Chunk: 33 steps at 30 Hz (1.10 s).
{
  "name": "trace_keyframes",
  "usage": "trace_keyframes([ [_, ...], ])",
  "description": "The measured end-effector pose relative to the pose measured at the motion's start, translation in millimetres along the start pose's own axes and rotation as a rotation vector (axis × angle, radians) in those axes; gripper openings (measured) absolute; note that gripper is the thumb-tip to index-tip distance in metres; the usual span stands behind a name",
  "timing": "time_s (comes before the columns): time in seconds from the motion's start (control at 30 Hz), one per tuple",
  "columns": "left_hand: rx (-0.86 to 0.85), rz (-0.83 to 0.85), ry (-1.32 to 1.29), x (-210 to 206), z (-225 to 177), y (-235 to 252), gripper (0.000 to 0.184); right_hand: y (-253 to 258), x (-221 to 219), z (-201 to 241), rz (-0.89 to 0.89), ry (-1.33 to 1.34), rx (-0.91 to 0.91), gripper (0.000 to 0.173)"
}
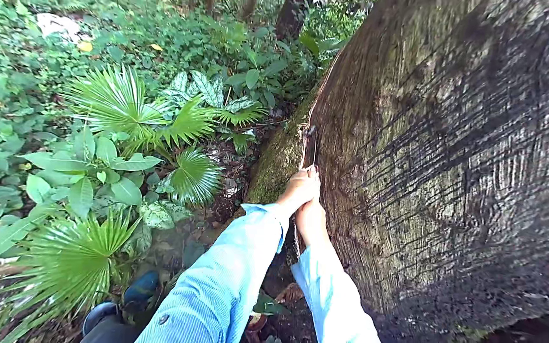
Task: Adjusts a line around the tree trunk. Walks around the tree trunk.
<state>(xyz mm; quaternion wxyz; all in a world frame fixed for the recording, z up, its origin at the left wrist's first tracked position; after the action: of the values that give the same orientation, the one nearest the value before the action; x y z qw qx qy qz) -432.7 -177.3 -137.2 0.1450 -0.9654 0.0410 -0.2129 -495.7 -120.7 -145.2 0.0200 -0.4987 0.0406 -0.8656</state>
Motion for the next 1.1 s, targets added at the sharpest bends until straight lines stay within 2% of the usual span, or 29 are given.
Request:
trace_keyframes([
  [0.2, 0.002, 0.013, -0.114, 5, -7, 1, 0.057, 2, 15, 8, 0.017, -0.035, 0.022, 0.047],
  [0.3, -0.056, -0.025, -0.19, 12, -12, 21, 0.058, 19, 20, 21, 0.024, -0.056, -0.02, 0.043],
  [0.4, -0.083, -0.021, -0.262, 8, -5, 24, 0.057, 16, 17, 21, 0.019, -0.038, -0.024, 0.048],
  [0.53, -0.096, 0.031, -0.205, 30, -11, 36, 0.058, 28, 15, 43, 0.0, 0.009, -0.061, 0.047],
  [0.67, -0.11, 0.058, -0.22, 38, -5, 30, 0.054, 20, 11, 52, 0.007, 0.04, -0.097, 0.054],
  [0.9, -0.099, 0.172, -0.232, 74, -21, 46, 0.052, 37, 13, 92, -0.059, 0.109, -0.182, 0.056],
  [1.1, 0.002, 0.262, -0.204, 93, -33, 55, 0.054, 48, 28, 117, -0.011, 0.112, -0.256, 0.055],
])
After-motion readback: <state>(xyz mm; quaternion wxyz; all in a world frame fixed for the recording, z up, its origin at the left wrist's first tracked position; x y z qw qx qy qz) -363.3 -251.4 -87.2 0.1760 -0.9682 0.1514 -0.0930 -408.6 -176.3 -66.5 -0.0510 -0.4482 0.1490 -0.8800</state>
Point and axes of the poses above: each hand's wrist, its own y-axis towards the middle knuckle, its own x-axis out of the back of the hand, z = x × y, the point moved 2 cm from there along y, towards the middle knuckle, and after that the axes turned 3 degrees about x, right-handed, at the moved point
